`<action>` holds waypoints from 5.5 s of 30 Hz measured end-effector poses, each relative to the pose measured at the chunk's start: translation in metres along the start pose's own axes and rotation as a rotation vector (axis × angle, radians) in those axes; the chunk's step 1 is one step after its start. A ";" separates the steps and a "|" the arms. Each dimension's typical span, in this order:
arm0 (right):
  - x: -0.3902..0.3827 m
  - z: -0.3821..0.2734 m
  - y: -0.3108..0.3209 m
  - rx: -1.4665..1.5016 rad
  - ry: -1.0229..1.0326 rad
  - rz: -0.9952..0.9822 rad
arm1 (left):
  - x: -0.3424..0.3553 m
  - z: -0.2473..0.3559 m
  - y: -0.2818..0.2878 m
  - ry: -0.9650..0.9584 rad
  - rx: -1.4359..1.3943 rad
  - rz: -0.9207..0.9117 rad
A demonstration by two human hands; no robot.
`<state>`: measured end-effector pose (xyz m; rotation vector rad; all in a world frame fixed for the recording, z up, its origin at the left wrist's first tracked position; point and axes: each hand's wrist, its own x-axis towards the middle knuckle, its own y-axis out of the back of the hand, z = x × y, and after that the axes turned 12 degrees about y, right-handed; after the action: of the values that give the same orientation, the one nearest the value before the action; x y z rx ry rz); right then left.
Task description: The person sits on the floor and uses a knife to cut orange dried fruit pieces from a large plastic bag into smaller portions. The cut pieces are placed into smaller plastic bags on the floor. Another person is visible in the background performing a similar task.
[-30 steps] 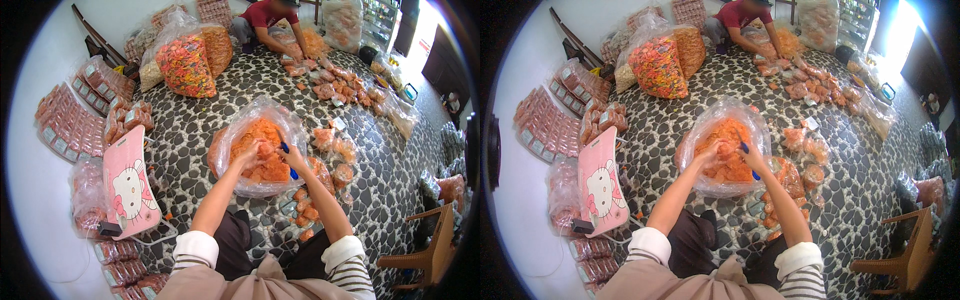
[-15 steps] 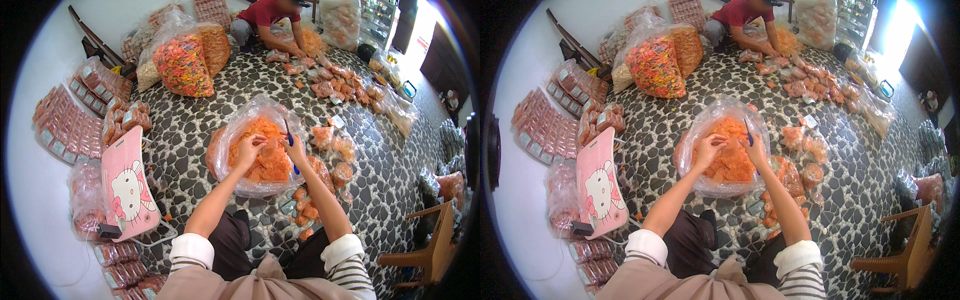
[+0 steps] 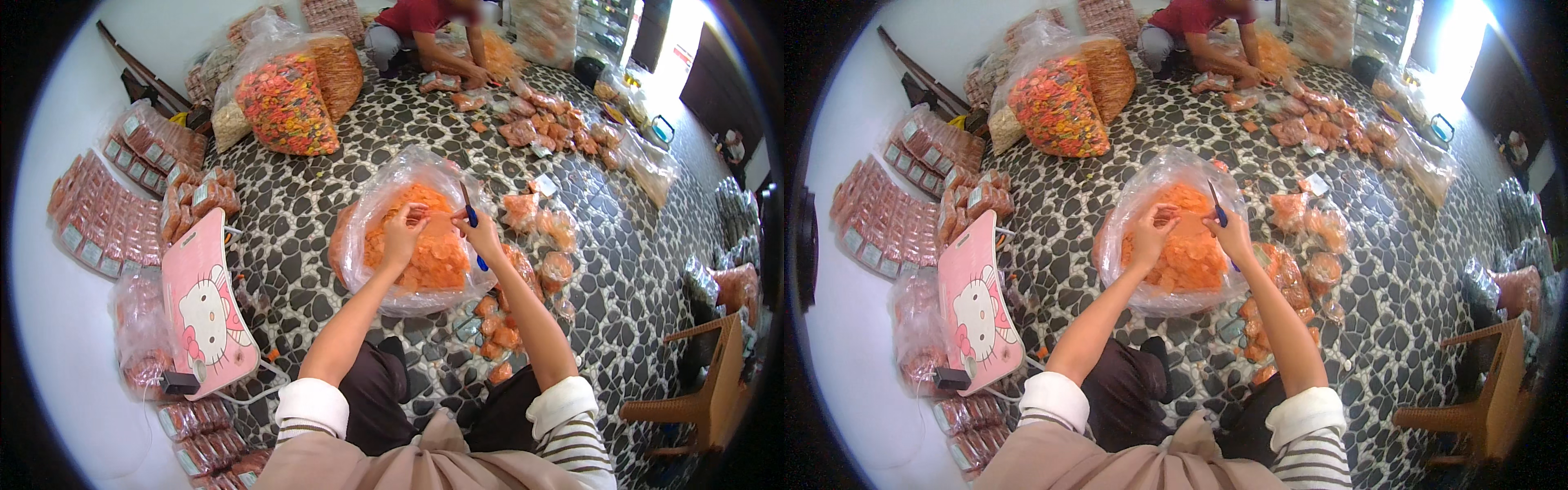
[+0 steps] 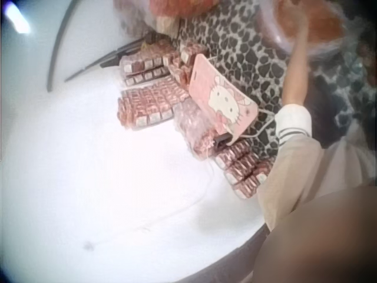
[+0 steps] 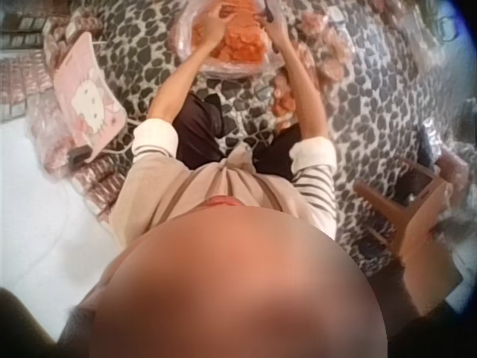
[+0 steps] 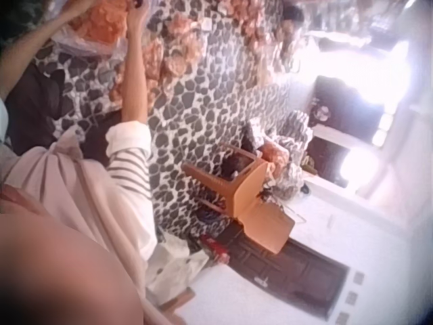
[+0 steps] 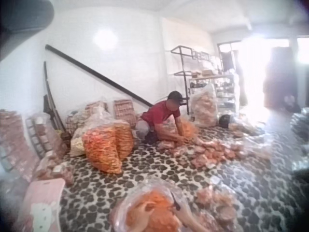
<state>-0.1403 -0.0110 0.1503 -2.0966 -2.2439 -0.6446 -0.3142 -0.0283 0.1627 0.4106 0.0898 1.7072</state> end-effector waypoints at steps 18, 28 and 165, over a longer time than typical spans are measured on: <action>-0.123 0.148 0.192 0.280 -0.496 0.629 | -0.072 -0.012 -0.135 -0.372 0.331 -0.653; -0.232 0.235 0.230 -0.407 -0.821 0.300 | -0.157 -0.116 -0.282 -0.049 0.746 -0.795; -0.060 0.029 0.069 0.143 -0.286 -0.093 | -0.047 -0.019 -0.047 0.330 -0.284 -0.325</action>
<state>-0.0603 -0.0581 0.1275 -2.1425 -2.4574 -0.1845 -0.2702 -0.0617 0.1213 -0.0972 0.1438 1.4245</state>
